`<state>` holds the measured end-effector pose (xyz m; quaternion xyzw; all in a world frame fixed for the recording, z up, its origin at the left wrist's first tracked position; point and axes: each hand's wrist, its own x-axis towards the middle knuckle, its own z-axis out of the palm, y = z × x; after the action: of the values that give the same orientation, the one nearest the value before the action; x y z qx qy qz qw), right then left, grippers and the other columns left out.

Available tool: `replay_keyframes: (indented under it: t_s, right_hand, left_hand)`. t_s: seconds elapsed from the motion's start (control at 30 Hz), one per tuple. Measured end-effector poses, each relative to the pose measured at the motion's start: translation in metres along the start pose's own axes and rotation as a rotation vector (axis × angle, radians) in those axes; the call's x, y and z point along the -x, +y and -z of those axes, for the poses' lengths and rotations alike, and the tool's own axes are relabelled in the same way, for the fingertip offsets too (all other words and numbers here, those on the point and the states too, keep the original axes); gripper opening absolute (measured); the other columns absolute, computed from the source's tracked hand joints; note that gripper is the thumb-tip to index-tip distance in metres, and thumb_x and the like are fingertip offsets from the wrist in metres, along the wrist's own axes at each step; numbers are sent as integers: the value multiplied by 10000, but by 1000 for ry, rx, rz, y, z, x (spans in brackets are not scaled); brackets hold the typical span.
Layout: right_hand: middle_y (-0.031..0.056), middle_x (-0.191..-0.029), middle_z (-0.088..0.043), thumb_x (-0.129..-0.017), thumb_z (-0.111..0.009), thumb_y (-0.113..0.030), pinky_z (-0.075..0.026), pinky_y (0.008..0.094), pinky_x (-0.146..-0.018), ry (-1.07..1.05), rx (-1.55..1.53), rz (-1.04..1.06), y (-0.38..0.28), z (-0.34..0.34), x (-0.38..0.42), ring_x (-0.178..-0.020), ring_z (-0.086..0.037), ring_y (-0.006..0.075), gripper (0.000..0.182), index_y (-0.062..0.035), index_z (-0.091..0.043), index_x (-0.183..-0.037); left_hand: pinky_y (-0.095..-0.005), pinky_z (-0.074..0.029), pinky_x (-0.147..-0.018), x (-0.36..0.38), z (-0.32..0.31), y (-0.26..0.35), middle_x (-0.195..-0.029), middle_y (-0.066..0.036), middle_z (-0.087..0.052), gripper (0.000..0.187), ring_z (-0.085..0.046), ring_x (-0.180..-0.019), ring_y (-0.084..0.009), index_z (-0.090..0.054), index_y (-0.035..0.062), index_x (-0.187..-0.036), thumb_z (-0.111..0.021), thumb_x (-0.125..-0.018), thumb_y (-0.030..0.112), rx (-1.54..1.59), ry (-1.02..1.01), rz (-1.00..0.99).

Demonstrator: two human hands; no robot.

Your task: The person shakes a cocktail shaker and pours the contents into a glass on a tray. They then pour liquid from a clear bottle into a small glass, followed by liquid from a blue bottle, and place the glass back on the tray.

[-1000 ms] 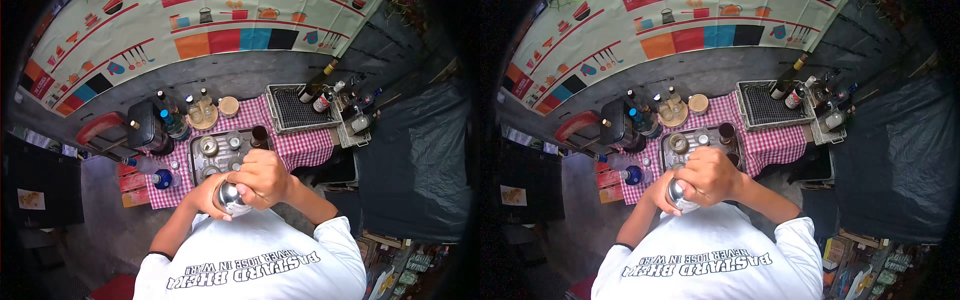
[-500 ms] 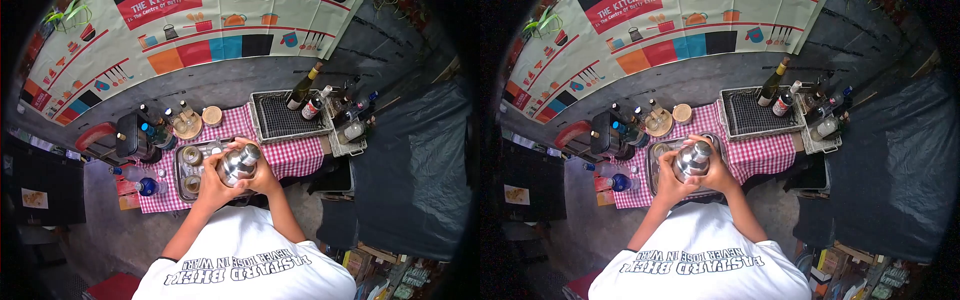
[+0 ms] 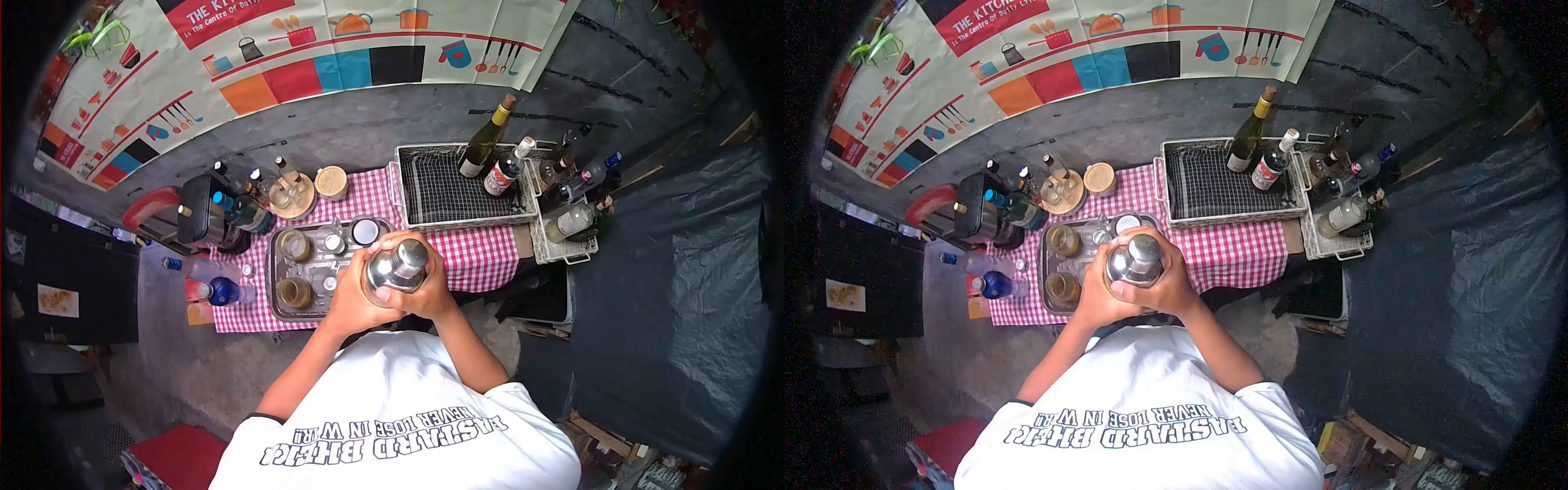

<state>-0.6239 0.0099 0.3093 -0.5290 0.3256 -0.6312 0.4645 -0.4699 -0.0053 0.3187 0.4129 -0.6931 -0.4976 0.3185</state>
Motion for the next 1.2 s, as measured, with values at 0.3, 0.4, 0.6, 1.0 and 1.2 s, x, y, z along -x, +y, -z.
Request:
replay_keyframes:
  t_s: [0.3, 0.4, 0.6, 1.0, 1.2]
  right_hand:
    - [174, -1062, -630, -658, -767, -237, -508, 421, -899, -338, -365, 34, -20, 24, -24, -1017, -635, 278, 536, 4, -562, -1091]
    - [191, -1092, -629, -706, -766, -362, -512, 417, -905, -248, -447, 1, -17, 32, -32, -1024, -637, 295, 596, 20, -558, -1114]
    - [103, -1041, -540, -776, -734, -382, -474, 317, -849, -31, 150, -143, 47, 107, -8, -947, -567, 175, 557, -27, -518, -1146]
    - [182, -1201, -542, -690, -840, -160, -489, 444, -930, -144, 907, -454, 194, 181, 47, -1133, -567, 392, 609, -16, -499, -1173]
    - [182, -1237, -545, -641, -864, -92, -480, 441, -972, -289, 987, -418, 195, 190, 42, -1170, -555, 389, 691, -26, -491, -1219]
  left_hand:
    - [-370, -384, -1062, -2, -23, -15, -1269, -106, -552, 1006, -528, -1202, -215, -457, -42, -1333, -911, -549, 396, 579, -201, -58]
    - [-375, -394, -1054, -11, -24, -18, -1282, -120, -550, 1066, -533, -1191, -221, -434, -30, -1357, -958, -499, 325, 397, -94, -177]
    - [-374, -447, -988, 18, -1, -50, -1207, -127, -596, 984, -588, -1119, -237, -481, 7, -1293, -962, -489, 309, 190, 85, 4]
    - [-355, -457, -947, 77, -2, -72, -1124, -98, -619, 875, -593, -1067, -203, -500, 11, -1245, -938, -538, 284, 124, 352, 181]
    - [-365, -443, -988, 80, 3, -62, -1201, -128, -603, 946, -580, -1134, -225, -453, 13, -1319, -941, -550, 272, 96, 292, 239]
